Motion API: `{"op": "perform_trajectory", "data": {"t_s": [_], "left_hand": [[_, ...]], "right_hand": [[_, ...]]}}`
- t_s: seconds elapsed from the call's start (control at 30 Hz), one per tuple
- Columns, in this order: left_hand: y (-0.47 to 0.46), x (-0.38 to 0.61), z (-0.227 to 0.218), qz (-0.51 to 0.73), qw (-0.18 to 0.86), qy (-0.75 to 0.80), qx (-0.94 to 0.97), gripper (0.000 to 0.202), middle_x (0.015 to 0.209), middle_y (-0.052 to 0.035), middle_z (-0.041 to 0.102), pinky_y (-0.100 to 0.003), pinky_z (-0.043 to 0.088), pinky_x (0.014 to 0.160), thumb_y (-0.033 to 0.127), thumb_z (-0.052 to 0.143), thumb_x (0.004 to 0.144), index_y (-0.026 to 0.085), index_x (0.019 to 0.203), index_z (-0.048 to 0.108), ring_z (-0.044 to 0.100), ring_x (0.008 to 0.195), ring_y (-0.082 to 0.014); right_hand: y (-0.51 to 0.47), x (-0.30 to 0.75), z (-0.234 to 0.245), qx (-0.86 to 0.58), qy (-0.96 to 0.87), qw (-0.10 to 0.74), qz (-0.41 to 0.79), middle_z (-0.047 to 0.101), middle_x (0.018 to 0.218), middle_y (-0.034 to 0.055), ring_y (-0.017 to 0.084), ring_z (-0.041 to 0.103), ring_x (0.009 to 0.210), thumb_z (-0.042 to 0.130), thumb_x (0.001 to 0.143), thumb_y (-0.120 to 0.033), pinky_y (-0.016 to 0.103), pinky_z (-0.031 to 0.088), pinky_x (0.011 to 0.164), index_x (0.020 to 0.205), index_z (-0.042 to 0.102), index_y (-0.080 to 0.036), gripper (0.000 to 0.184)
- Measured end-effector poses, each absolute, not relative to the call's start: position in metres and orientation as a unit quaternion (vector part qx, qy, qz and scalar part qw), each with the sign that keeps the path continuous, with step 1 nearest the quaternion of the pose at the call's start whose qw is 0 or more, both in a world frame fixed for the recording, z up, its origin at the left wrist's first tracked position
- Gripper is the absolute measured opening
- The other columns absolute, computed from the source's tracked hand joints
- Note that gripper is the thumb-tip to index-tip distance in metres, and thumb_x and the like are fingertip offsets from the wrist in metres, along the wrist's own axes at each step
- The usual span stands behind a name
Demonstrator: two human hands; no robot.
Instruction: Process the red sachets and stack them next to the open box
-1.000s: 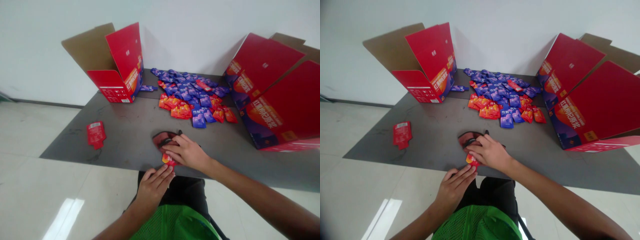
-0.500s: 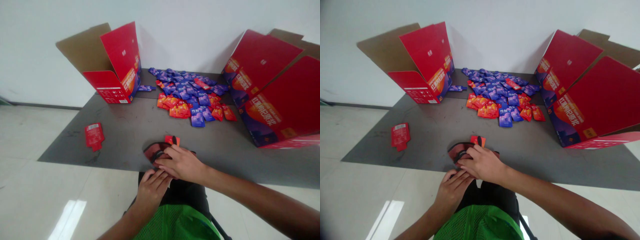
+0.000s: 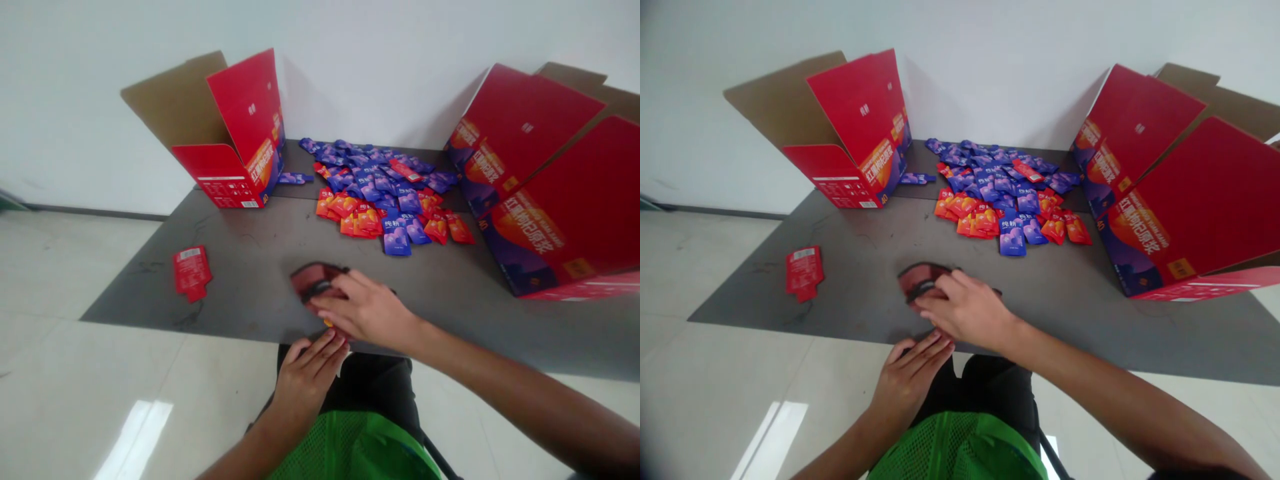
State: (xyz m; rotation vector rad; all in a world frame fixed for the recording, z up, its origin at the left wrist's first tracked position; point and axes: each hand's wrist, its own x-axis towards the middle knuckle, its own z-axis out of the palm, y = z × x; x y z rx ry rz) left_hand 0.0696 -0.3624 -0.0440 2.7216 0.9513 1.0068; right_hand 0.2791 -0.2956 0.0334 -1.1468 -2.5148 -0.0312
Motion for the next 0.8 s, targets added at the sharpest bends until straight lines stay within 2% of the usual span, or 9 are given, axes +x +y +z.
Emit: {"op": "perform_trajectory", "data": {"t_s": [0.1, 0.2, 0.3, 0.4, 0.5, 0.6, 0.7, 0.8], "left_hand": [[-0.362, 0.069, -0.044, 0.326, 0.049, 0.311, 0.891, 0.031, 0.124, -0.0034, 0.076, -0.036, 0.045, 0.094, 0.020, 0.042, 0.111, 0.021, 0.123, 0.071, 0.071, 0.116, -0.0189], [-0.361, 0.067, -0.043, 0.304, 0.030, 0.303, 0.903, 0.032, 0.132, -0.0049, 0.072, -0.035, 0.045, 0.094, 0.018, 0.042, 0.110, 0.020, 0.127, 0.069, 0.067, 0.125, -0.0192], [-0.361, 0.067, -0.042, 0.303, 0.021, 0.301, 0.904, 0.033, 0.132, -0.0058, 0.072, -0.034, 0.046, 0.093, 0.019, 0.042, 0.110, 0.020, 0.127, 0.070, 0.067, 0.125, -0.0187], [-0.360, 0.068, -0.043, 0.314, 0.025, 0.305, 0.899, 0.032, 0.131, -0.0053, 0.073, -0.033, 0.046, 0.095, 0.021, 0.042, 0.111, 0.021, 0.127, 0.070, 0.067, 0.124, -0.0181], [-0.360, 0.069, -0.046, 0.335, 0.033, 0.304, 0.891, 0.031, 0.126, -0.0044, 0.076, -0.033, 0.046, 0.095, 0.019, 0.044, 0.110, 0.021, 0.125, 0.071, 0.069, 0.120, -0.0180], [-0.360, 0.069, -0.048, 0.345, 0.043, 0.305, 0.887, 0.030, 0.122, -0.0044, 0.077, -0.034, 0.045, 0.097, 0.019, 0.045, 0.110, 0.020, 0.122, 0.072, 0.071, 0.116, -0.0183], [-0.359, 0.068, -0.045, 0.325, 0.047, 0.302, 0.895, 0.032, 0.129, -0.0043, 0.074, -0.034, 0.045, 0.098, 0.019, 0.042, 0.111, 0.020, 0.125, 0.070, 0.068, 0.122, -0.0185], [-0.358, 0.067, -0.041, 0.320, 0.039, 0.298, 0.899, 0.032, 0.132, -0.0044, 0.072, -0.034, 0.046, 0.096, 0.019, 0.042, 0.111, 0.020, 0.127, 0.069, 0.067, 0.124, -0.0185]], "right_hand": [[-0.306, 0.275, 0.014, -0.379, -0.906, 0.189, 0.020, 0.065, 0.107, 0.0061, 0.019, 0.055, 0.099, 0.052, 0.105, -0.043, 0.031, 0.051, 0.084, 0.128, 0.072, -0.034, 0.032], [-0.271, 0.294, 0.006, -0.437, -0.881, 0.182, 0.003, 0.064, 0.112, 0.0074, 0.021, 0.055, 0.104, 0.053, 0.104, -0.044, 0.032, 0.051, 0.086, 0.130, 0.071, -0.035, 0.033], [-0.232, 0.316, 0.019, -0.478, -0.864, 0.153, -0.044, 0.064, 0.111, 0.0102, 0.024, 0.055, 0.105, 0.051, 0.105, -0.043, 0.036, 0.051, 0.087, 0.126, 0.074, -0.031, 0.034], [-0.237, 0.315, 0.036, -0.488, -0.852, 0.181, -0.065, 0.063, 0.111, 0.0112, 0.025, 0.055, 0.105, 0.050, 0.105, -0.041, 0.039, 0.050, 0.091, 0.128, 0.073, -0.028, 0.035], [-0.280, 0.296, 0.035, -0.438, -0.873, 0.212, -0.029, 0.064, 0.113, 0.0086, 0.023, 0.055, 0.102, 0.053, 0.104, -0.043, 0.035, 0.051, 0.086, 0.134, 0.069, -0.032, 0.035], [-0.307, 0.283, 0.018, -0.373, -0.906, 0.199, 0.013, 0.065, 0.106, 0.0060, 0.020, 0.055, 0.096, 0.054, 0.104, -0.042, 0.031, 0.051, 0.079, 0.128, 0.072, -0.034, 0.031], [-0.285, 0.294, 0.004, -0.418, -0.887, 0.198, 0.004, 0.065, 0.109, 0.0070, 0.021, 0.055, 0.100, 0.054, 0.104, -0.044, 0.031, 0.051, 0.077, 0.130, 0.071, -0.035, 0.032], [-0.238, 0.315, 0.010, -0.461, -0.870, 0.168, -0.042, 0.064, 0.109, 0.0095, 0.023, 0.055, 0.102, 0.053, 0.104, -0.043, 0.034, 0.050, 0.080, 0.127, 0.073, -0.031, 0.033]]}}
